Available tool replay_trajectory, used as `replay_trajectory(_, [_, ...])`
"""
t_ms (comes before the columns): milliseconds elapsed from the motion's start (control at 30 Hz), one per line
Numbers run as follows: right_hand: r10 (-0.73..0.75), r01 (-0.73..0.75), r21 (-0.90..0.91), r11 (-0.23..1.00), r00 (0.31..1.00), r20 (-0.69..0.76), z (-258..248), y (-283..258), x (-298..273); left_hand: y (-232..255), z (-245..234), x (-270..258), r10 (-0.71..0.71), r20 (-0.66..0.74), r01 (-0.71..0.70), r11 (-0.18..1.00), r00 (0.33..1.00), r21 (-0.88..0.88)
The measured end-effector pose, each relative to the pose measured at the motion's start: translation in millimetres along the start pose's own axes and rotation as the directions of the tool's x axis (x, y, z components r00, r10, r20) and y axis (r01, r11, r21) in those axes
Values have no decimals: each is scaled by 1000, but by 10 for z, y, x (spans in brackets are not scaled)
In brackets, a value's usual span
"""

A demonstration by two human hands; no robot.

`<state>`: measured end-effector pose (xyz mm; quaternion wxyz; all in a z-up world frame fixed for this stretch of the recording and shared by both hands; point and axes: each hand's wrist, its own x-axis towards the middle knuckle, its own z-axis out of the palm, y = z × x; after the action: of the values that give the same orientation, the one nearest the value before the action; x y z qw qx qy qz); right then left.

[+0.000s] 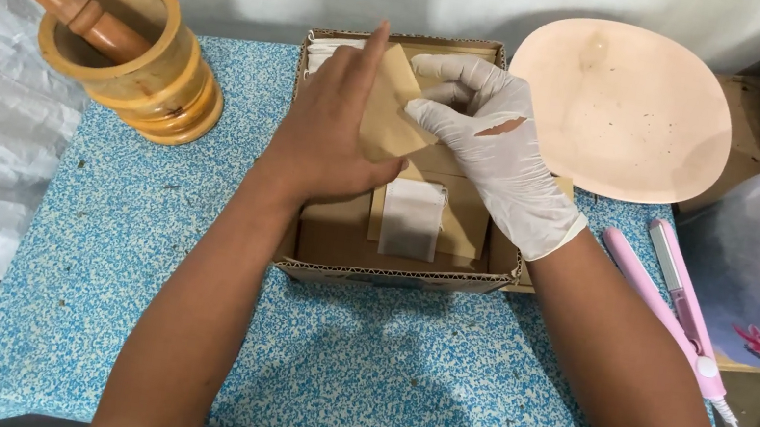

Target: Placing individual tea bags into paper envelopes and sealing them using a handheld heat sealer

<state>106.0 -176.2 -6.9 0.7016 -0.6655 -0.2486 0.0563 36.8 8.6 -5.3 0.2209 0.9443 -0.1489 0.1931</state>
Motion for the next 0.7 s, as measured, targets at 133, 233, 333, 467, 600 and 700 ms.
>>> replay_trajectory(133, [-29,29,-4,1000,1000,7,-24,82,27,-64,42,-11,21,38,-22,999,999,36])
replay_trajectory(233, [-35,35,-22,999,999,4,-32,78,30,-83,54,-16,41,31,-43,997,999,69])
replay_trajectory(333, [-17,16,-24,1000,1000,-16,-31,36,26,-28,10,-17,45,18,-46,998,999,33])
replay_trajectory(467, [8,-12,-99,995,999,-42,-37,18,31,-26,-16,-28,104,-18,-103,993,994,63])
replay_trajectory(600, [8,-13,-149,989,999,-40,-16,-60,1,-56,9,-39,190,-4,-186,963,982,194])
replay_trajectory(700, [-7,4,-92,996,999,-32,-59,87,45,-49,1,-43,238,-54,-225,958,970,176])
